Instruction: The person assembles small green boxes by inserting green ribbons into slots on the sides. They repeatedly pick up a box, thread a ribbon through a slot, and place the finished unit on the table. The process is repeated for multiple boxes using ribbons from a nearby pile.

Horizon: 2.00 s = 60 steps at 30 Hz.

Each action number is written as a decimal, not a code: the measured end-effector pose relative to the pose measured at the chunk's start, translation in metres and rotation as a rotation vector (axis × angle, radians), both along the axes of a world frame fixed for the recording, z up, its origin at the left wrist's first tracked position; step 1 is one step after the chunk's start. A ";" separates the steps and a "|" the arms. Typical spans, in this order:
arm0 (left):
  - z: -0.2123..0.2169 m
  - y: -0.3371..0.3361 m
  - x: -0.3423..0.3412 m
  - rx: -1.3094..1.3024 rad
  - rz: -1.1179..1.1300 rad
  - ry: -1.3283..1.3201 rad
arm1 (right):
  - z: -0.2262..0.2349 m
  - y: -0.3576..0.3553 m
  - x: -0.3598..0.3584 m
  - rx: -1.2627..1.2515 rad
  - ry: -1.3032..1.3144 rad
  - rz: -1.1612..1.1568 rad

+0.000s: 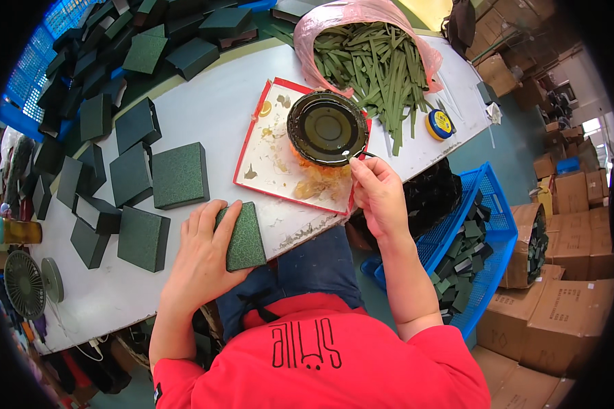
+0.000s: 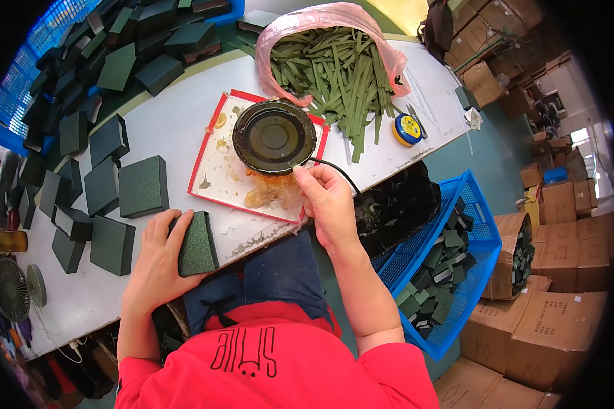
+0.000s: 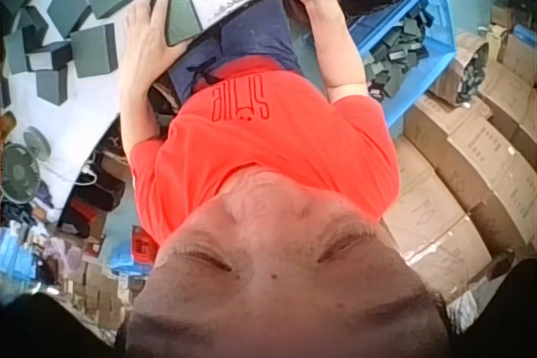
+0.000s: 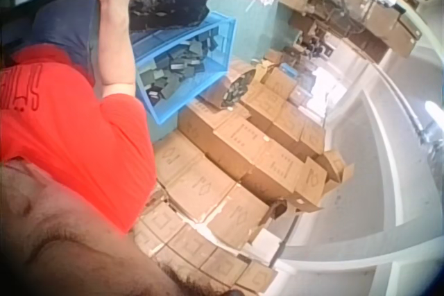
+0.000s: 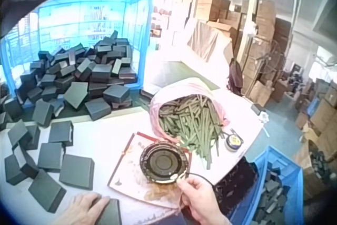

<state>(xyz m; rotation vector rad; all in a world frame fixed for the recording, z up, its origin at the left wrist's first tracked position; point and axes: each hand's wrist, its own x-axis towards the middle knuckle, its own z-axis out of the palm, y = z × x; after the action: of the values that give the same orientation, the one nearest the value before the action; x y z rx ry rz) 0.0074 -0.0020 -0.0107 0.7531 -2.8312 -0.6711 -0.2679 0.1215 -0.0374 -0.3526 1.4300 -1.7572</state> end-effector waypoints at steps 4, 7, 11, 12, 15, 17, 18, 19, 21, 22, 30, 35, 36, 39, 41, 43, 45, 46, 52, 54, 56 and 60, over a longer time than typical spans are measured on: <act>0.003 0.005 -0.004 -0.030 0.025 -0.028 | -0.005 0.001 -0.005 -0.035 -0.059 0.036; -0.004 0.009 -0.007 -0.035 0.063 -0.008 | -0.001 0.002 -0.003 -0.024 -0.041 0.003; -0.008 0.008 -0.003 -0.010 0.082 0.060 | 0.002 0.010 0.006 -0.150 -0.030 -0.033; -0.008 0.005 -0.001 0.013 0.091 0.098 | 0.006 0.013 0.010 -0.177 -0.016 -0.029; -0.004 -0.001 0.004 0.118 0.056 0.259 | 0.011 0.022 0.027 -0.224 -0.023 0.053; 0.001 -0.007 0.002 0.149 -0.019 0.374 | 0.015 0.029 0.041 -0.224 -0.092 0.175; 0.007 -0.008 0.003 0.205 -0.044 0.363 | 0.016 0.032 0.050 -0.148 -0.087 0.277; 0.009 -0.009 0.004 0.217 -0.076 0.371 | 0.018 0.034 0.058 -0.073 -0.082 0.379; 0.008 -0.011 0.000 0.247 -0.147 0.394 | 0.024 0.036 0.071 0.012 -0.133 0.555; 0.007 -0.012 -0.001 0.250 -0.168 0.400 | 0.026 0.036 0.077 0.054 -0.194 0.623; 0.011 -0.013 -0.004 0.254 -0.251 0.413 | 0.027 0.028 0.093 0.157 -0.166 0.709; 0.011 -0.013 -0.005 0.264 -0.266 0.424 | 0.026 0.027 0.094 0.176 -0.142 0.718; 0.011 -0.012 -0.005 0.264 -0.266 0.424 | 0.026 0.028 0.094 0.175 -0.139 0.722; 0.011 -0.012 -0.005 0.269 -0.270 0.415 | 0.026 0.027 0.095 0.214 -0.040 0.742; 0.011 -0.011 -0.005 0.248 -0.279 0.409 | 0.023 0.027 0.096 0.243 0.110 0.773; 0.011 -0.008 -0.007 0.199 -0.294 0.404 | 0.023 0.026 0.097 0.268 0.234 0.793; 0.010 -0.005 -0.009 0.150 -0.280 0.380 | 0.027 0.023 0.097 0.290 0.332 0.795; 0.010 -0.004 -0.009 0.125 -0.273 0.367 | 0.024 0.023 0.098 0.280 0.333 0.785; 0.007 -0.004 -0.008 0.122 -0.221 0.329 | 0.013 0.023 0.091 0.247 0.264 0.832; 0.005 -0.005 -0.006 0.155 -0.195 0.364 | 0.028 0.019 0.081 0.276 0.054 0.906; 0.006 -0.007 -0.004 0.169 -0.195 0.374 | 0.022 0.023 0.080 0.240 0.033 0.847; 0.008 -0.009 -0.005 0.165 -0.220 0.338 | 0.024 0.018 0.086 0.255 0.154 0.806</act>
<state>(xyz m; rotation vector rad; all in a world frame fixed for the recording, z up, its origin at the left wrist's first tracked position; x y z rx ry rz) 0.0028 -0.0108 -0.0026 0.3107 -2.5869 -0.9717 -0.1815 0.1400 -0.0130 -0.8052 1.3303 -0.9036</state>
